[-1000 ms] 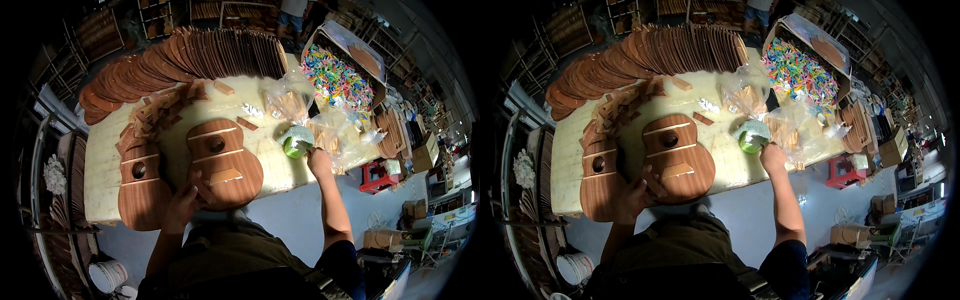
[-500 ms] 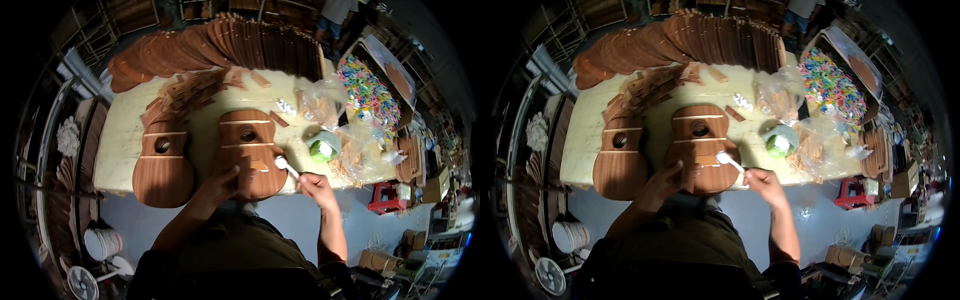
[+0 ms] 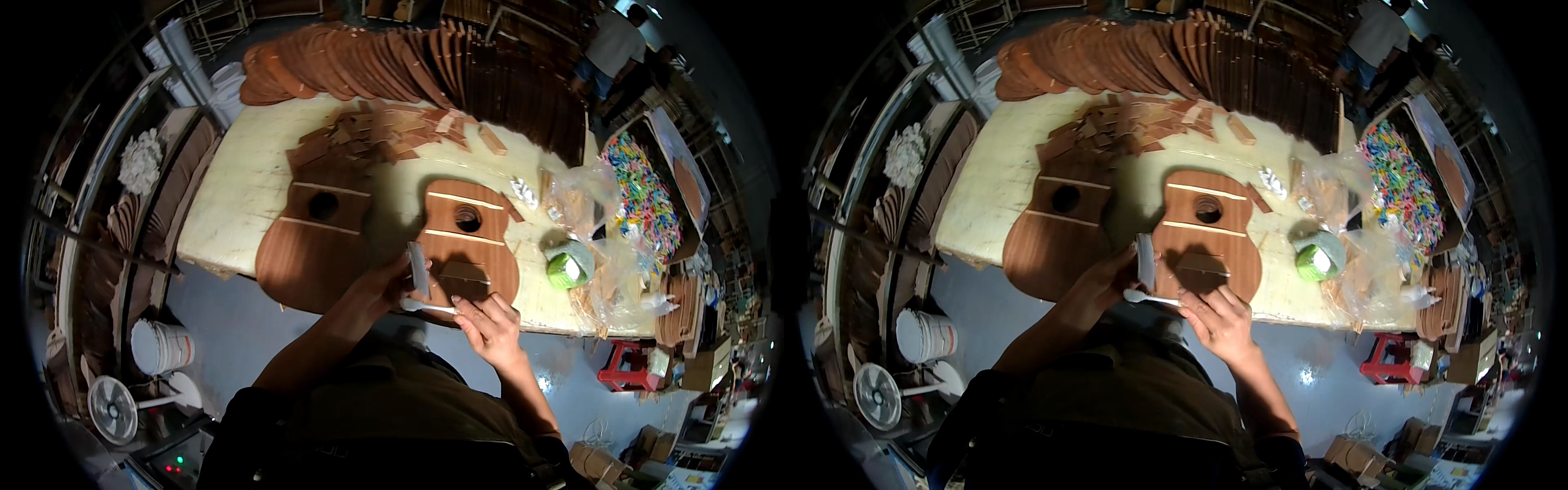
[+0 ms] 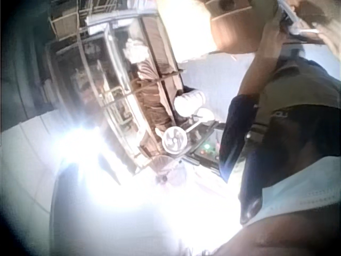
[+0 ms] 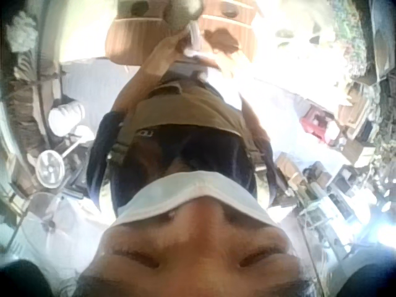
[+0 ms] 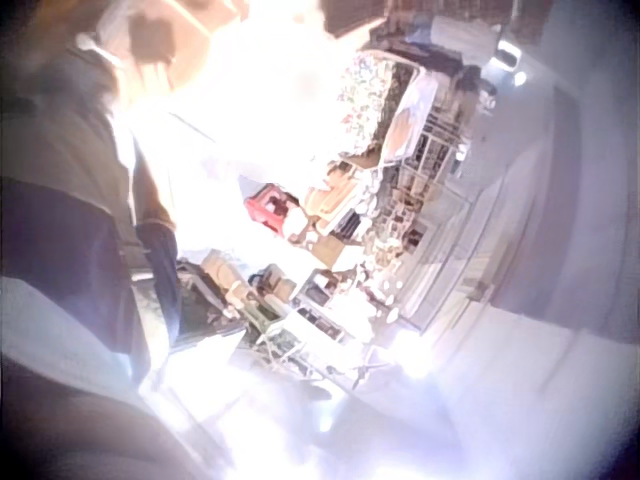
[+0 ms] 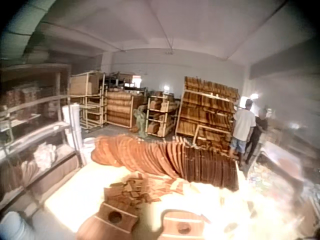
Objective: The person applies glue to thin wooden strips and attaches them to the body of a ukulele. They then place the ukulele into a vacuum press machine to secure the pieces.
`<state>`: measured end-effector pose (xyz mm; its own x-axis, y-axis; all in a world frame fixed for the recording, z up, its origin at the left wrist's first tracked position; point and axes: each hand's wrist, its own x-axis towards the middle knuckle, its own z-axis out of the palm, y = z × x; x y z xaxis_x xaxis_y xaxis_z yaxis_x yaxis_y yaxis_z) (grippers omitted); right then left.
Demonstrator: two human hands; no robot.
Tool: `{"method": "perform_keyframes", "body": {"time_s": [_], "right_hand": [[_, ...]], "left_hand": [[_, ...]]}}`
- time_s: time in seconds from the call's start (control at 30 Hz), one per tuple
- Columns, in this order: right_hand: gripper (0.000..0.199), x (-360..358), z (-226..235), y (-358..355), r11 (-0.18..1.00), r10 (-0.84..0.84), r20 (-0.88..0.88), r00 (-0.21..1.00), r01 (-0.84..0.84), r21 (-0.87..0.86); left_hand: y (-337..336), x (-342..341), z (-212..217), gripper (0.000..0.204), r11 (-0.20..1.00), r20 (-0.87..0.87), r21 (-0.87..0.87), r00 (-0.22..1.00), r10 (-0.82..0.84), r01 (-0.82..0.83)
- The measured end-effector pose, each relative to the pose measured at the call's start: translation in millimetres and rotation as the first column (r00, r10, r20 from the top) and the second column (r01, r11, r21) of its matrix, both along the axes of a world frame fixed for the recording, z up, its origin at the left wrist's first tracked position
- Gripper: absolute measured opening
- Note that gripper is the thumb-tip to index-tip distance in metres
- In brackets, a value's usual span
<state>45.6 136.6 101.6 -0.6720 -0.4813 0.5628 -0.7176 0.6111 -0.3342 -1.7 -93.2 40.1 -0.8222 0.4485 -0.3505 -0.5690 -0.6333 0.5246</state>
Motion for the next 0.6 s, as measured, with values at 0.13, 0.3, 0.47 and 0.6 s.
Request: {"method": "perform_keyframes", "body": {"time_s": [0.13, 0.3, 0.47, 0.6], "right_hand": [[0.029, -7, -5, -58, 0.978, -0.052, 0.292, 0.955, 0.109, -0.180], [0.020, -19, -43, -123, 0.985, 0.086, 0.296, 0.951, -0.037, -0.170], [0.013, -30, -77, -186, 0.954, -0.045, 0.625, 0.779, 0.218, -0.204], [0.016, -58, -109, -209, 0.913, -0.024, 0.843, 0.537, 0.355, -0.200]], "left_hand": [[-36, 12, 2, 0.032, 0.986, 0.047, -0.097, 0.989, 0.142, -0.137], [-86, 37, -1, 0.020, 0.935, 0.080, -0.141, 0.938, 0.338, -0.325], [-150, 63, -31, 0.010, 0.652, -0.279, -0.606, 0.890, 0.361, -0.455], [-177, 73, -27, 0.014, -0.067, -0.546, -0.822, 0.817, -0.185, -0.565]]}}
